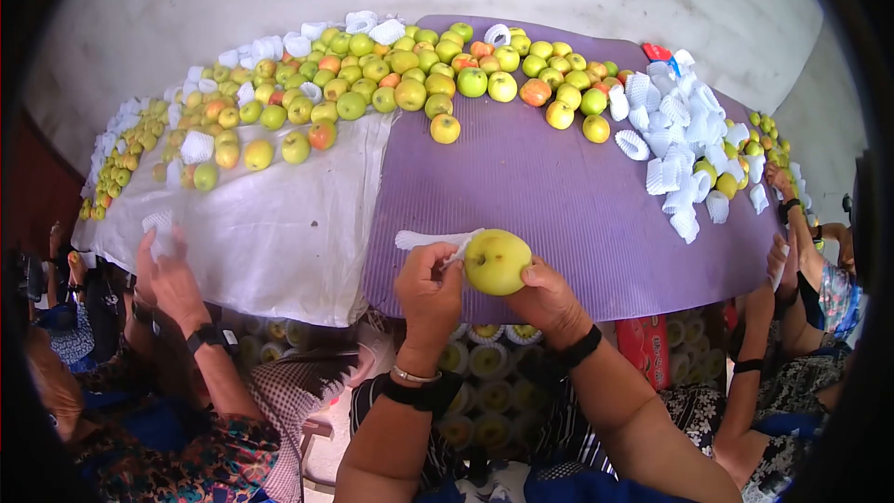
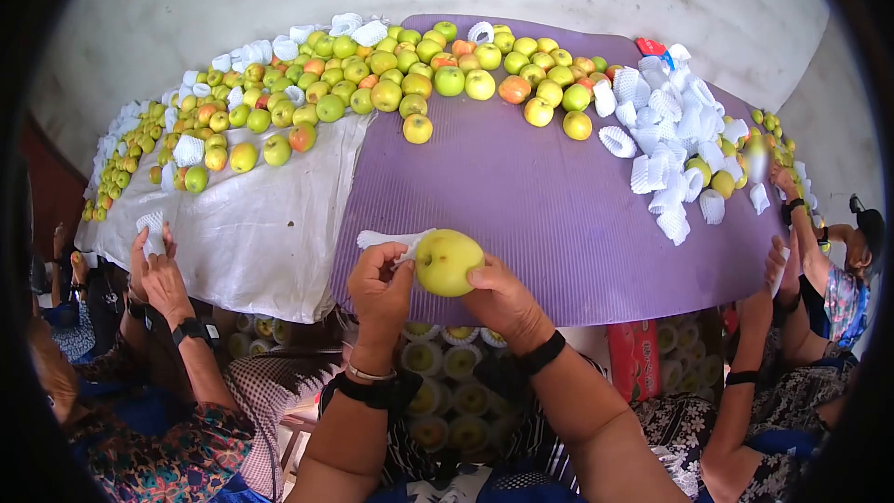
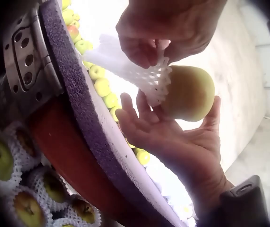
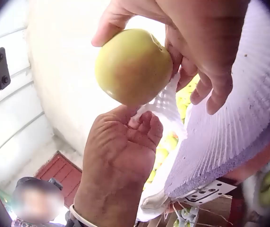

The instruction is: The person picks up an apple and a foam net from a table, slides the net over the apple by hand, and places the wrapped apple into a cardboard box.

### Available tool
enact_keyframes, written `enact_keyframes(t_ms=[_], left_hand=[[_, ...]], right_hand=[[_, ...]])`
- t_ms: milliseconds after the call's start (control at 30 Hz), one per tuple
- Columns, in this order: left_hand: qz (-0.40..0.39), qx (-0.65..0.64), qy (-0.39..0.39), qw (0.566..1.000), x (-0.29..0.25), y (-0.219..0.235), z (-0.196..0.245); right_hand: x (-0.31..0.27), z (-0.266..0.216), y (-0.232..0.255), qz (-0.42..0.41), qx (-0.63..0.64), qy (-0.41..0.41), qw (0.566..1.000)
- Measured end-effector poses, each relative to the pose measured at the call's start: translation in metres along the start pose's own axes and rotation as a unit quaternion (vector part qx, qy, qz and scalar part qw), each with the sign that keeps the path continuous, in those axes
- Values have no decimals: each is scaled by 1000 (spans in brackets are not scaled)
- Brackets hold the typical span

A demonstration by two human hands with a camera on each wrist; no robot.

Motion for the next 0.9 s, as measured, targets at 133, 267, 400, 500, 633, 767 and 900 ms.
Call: enact_keyframes(t_ms=[133, 267, 400, 500, 633, 767, 900], left_hand=[[-49, 59, -37, 996, -1, -6, 13], [-40, -43, 73, 996, -4, -11, -3], [26, -263, 219, 939, -5, -9, -14], [12, -198, 161, 967, -3, -8, -11], [-1, -103, 42, 994, -2, -7, -2], [-60, 33, -132, 989, -1, -12, 33], [-93, 34, -134, 986, -7, -20, 36]], right_hand=[[1, -1, 1, 11, 88, 27, 996], [1, -7, 5, 35, 31, 44, 998], [-3, -7, 11, 89, -131, 24, 987], [-1, -9, 15, 98, -286, 48, 952], [-3, -10, 19, 128, -367, 80, 918], [-2, -16, 22, 146, -370, 105, 912], [-3, -14, 37, 198, -367, 147, 897]])
Point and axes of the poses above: each hand's wrist, its own x-axis towards the middle knuckle, its own y-axis out of the back of the hand, z = x × y, the point moved 7 cm from there along x, towards the middle knuckle, and after that the axes turned 3 degrees about -y, right-handed, at the moved point
